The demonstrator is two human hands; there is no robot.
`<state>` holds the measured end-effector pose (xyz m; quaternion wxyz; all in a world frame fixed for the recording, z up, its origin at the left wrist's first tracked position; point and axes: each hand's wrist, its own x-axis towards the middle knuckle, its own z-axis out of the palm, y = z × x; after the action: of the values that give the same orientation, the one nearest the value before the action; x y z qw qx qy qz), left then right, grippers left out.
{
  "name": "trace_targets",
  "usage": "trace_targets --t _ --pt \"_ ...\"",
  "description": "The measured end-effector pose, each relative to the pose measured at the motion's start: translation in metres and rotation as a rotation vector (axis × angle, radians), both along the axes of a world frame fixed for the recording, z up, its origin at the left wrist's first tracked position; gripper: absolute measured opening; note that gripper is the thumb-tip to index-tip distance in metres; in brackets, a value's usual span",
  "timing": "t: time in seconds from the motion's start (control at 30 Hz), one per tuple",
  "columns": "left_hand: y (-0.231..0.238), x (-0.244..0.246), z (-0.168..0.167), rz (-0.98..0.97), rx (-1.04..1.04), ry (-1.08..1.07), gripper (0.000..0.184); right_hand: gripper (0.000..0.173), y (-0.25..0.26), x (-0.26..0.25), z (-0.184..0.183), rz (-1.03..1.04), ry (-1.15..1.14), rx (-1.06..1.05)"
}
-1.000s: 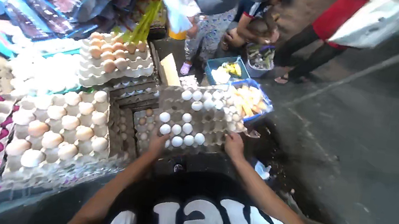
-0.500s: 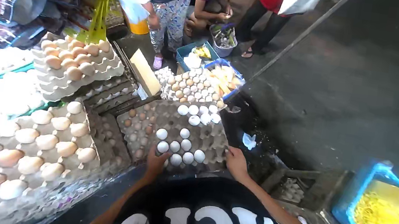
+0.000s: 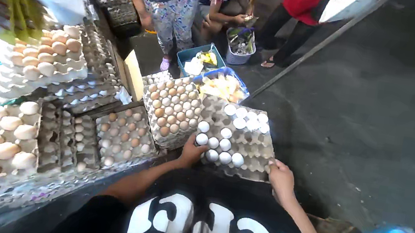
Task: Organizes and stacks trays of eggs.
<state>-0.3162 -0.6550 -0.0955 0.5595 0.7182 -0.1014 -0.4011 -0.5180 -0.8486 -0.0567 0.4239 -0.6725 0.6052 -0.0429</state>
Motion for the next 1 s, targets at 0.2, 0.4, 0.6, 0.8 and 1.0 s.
trace_targets --t 0.2,0.4,0.6,0.8,1.0 --pt "-0.047 0.033 0.008 0.068 0.104 0.006 0.068 0.031 -0.061 0.047 -0.013 0.057 -0.030 0.065" --pt "-0.071 0.110 -0.011 0.090 0.116 -0.093 0.067 0.034 -0.091 0.125 -0.031 0.184 -0.004 0.106" --pt "-0.092 0.155 -0.021 0.163 0.118 -0.088 0.068 0.033 -0.129 0.187 -0.049 0.276 0.002 0.145" --pt "-0.144 0.170 -0.035 0.223 0.131 -0.010 0.068 0.030 -0.195 0.221 -0.069 0.302 -0.010 0.156" --pt "-0.227 0.153 -0.094 0.353 0.264 0.077 0.078 0.030 -0.295 0.283 -0.090 0.596 0.194 0.058"
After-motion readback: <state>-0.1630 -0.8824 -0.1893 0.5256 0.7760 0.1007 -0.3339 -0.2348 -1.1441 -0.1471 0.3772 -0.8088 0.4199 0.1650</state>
